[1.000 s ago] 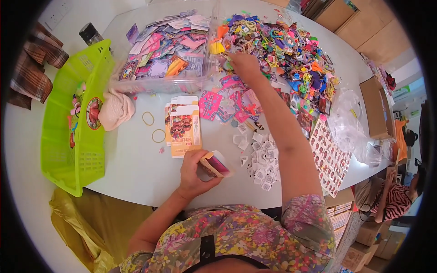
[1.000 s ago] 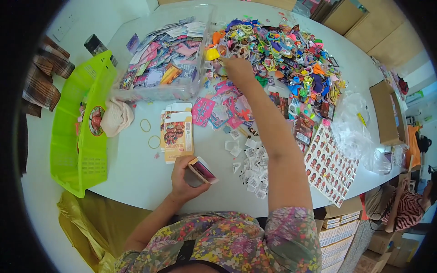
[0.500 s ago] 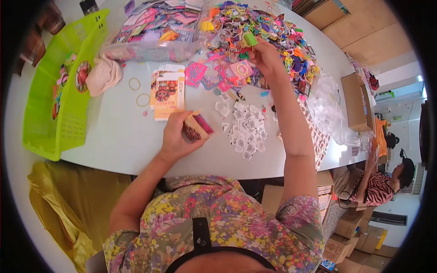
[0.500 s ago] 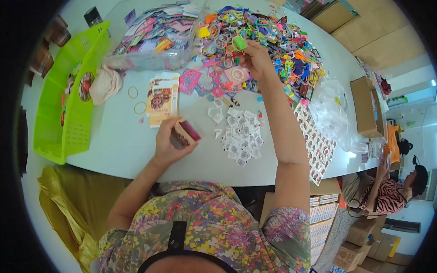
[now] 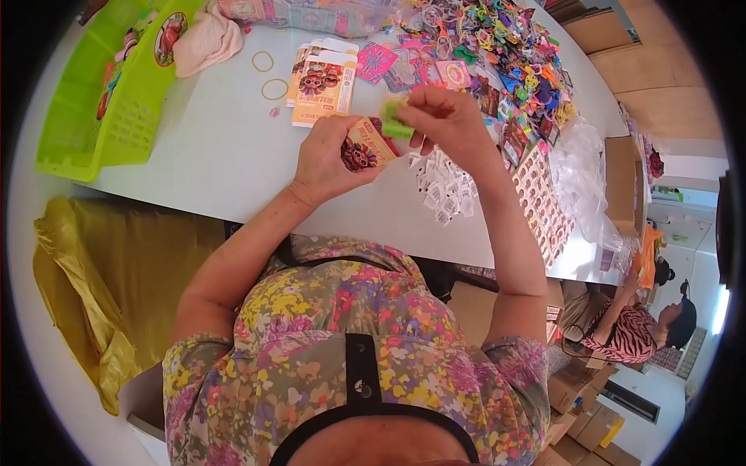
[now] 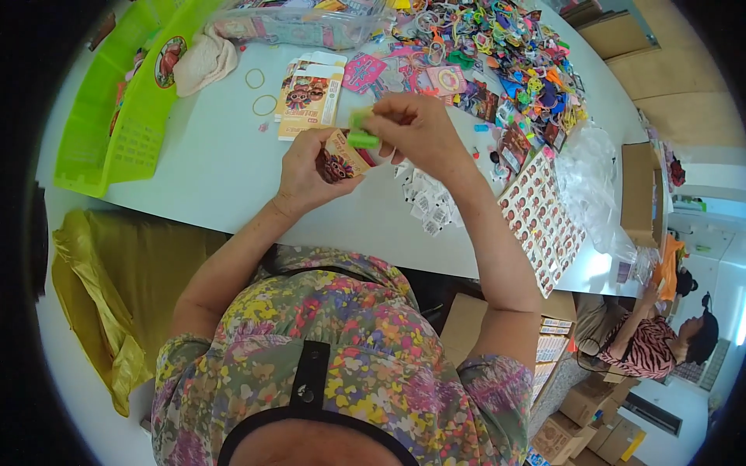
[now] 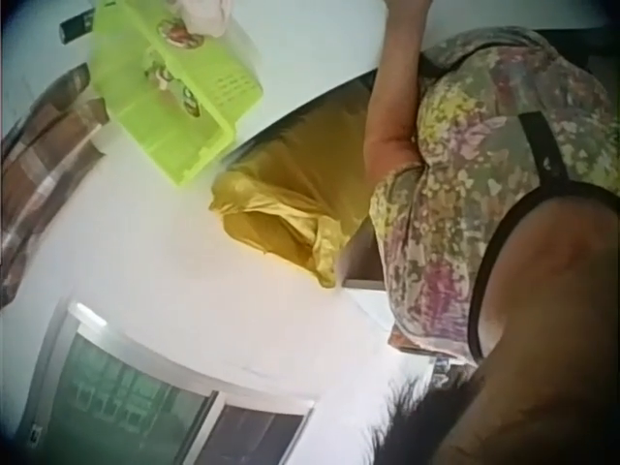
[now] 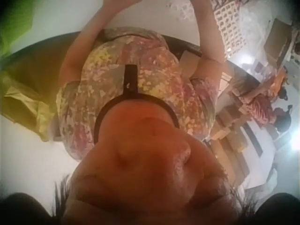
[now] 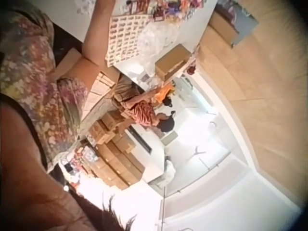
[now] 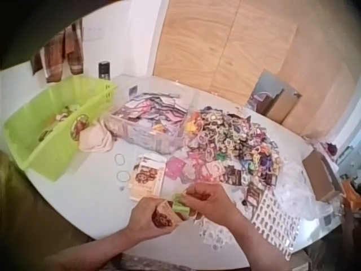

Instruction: Applying labels to toy packaging and organizing them on a workbench.

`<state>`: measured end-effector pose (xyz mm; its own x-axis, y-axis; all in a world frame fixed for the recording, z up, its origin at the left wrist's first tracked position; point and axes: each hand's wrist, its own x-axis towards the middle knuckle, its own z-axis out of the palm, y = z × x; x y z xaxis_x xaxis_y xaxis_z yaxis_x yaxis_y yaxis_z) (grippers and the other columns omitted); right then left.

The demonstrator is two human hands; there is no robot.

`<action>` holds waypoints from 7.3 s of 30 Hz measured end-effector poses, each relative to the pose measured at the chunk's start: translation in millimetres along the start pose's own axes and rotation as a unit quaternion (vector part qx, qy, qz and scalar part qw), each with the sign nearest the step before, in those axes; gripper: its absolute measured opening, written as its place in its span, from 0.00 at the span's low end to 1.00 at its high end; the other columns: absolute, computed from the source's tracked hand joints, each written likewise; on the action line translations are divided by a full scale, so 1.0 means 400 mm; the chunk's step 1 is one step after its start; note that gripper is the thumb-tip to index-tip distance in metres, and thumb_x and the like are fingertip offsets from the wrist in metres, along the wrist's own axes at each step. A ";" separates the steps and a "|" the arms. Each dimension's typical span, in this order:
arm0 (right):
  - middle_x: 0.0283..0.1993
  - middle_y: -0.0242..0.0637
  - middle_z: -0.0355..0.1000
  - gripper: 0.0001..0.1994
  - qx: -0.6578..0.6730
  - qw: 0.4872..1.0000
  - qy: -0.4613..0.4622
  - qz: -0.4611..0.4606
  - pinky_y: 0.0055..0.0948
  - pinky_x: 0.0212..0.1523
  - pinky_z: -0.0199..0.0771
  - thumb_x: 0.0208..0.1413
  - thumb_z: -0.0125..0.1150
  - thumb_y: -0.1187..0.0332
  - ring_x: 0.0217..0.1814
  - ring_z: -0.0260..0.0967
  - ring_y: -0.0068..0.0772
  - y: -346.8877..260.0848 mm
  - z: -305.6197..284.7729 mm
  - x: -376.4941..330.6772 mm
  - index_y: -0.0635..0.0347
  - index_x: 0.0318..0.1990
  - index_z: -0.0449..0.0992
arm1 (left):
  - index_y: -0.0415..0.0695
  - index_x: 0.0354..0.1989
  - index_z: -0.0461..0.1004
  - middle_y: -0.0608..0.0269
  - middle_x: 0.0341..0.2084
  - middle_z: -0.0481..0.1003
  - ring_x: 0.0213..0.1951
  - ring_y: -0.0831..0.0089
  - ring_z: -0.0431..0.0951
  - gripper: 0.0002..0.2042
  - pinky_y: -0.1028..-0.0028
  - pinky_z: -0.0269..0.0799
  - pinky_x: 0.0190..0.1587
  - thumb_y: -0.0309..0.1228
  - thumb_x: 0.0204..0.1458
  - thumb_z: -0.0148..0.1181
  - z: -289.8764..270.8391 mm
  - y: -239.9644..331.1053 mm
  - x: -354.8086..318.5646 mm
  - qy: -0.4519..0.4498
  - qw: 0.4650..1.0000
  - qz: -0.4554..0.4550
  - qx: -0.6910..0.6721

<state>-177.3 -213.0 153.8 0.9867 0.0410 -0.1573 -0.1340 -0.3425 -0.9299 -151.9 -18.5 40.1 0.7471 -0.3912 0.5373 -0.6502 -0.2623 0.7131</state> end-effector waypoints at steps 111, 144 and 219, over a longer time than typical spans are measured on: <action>0.41 0.41 0.76 0.18 -0.238 0.913 0.312 -0.111 0.30 0.45 0.69 0.56 0.62 0.60 0.41 0.71 0.27 0.223 -0.093 0.107 0.66 0.46 0.72 | 0.40 0.58 0.61 0.58 0.43 0.71 0.44 0.68 0.74 0.41 0.69 0.72 0.47 0.30 0.26 0.67 -0.053 -0.042 0.027 -0.286 0.720 -0.241 -0.584; 0.34 0.39 0.76 0.06 -0.301 0.877 0.174 -0.332 0.31 0.34 0.74 0.44 0.65 0.79 0.34 0.72 0.42 0.050 0.098 -0.134 0.63 0.32 0.77 | 0.43 0.53 0.68 0.60 0.40 0.73 0.41 0.66 0.76 0.33 0.71 0.73 0.44 0.28 0.32 0.75 0.001 0.080 -0.055 -0.023 0.993 -0.067 -0.091; 0.44 0.35 0.73 0.11 0.057 0.971 0.207 -0.107 0.20 0.38 0.73 0.52 0.65 0.77 0.40 0.71 0.21 0.249 0.204 -0.251 0.64 0.44 0.76 | 0.38 0.47 0.69 0.54 0.48 0.70 0.44 0.76 0.75 0.14 0.77 0.74 0.42 0.19 0.52 0.61 -0.064 0.100 -0.124 -0.191 0.961 -0.100 -0.170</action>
<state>-297.1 -174.5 49.9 0.9427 -0.2884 0.1681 0.0920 -0.2598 -0.9613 -211.4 12.9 53.5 0.7047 -0.6761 0.2152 -0.3674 -0.0882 0.9259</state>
